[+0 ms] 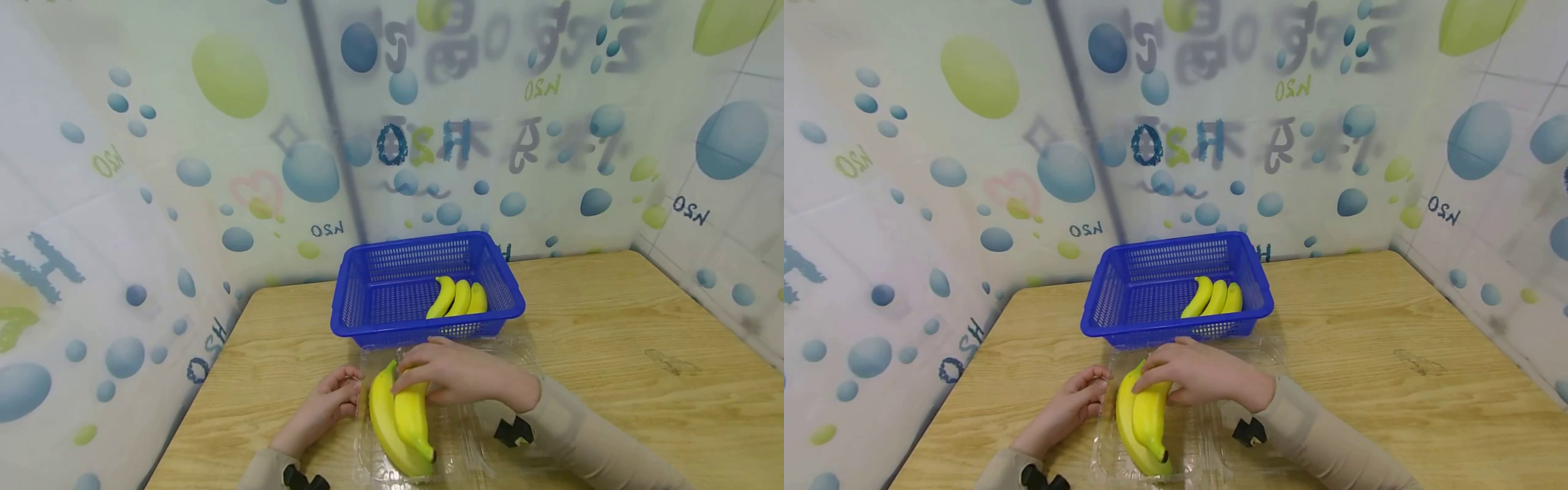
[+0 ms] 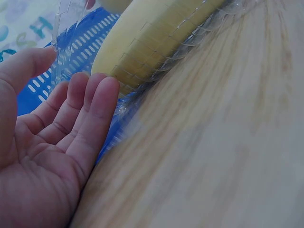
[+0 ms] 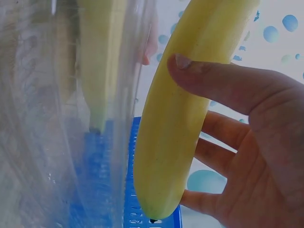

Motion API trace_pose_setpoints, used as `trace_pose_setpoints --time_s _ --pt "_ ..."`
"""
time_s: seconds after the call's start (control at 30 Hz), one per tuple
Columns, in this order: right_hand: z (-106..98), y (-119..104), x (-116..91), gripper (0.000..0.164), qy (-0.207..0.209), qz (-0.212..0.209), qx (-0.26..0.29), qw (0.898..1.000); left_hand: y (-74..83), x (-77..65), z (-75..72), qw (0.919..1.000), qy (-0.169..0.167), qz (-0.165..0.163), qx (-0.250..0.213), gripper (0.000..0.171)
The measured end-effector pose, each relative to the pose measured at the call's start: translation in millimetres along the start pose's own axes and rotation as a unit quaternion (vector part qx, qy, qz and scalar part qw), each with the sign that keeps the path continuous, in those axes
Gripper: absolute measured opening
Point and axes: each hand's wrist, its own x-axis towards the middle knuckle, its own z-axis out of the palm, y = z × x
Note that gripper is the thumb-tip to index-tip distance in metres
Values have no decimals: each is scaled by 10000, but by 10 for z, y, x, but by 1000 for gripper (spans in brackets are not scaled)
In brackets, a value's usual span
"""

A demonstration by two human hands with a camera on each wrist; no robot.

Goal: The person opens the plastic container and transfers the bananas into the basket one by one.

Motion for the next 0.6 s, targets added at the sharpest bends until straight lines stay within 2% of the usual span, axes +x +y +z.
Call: trace_pose_setpoints --time_s 0.6 --pt "-64 -2 -16 49 151 -12 -44 9999 -13 2 -4 10000 11 3 14 19"
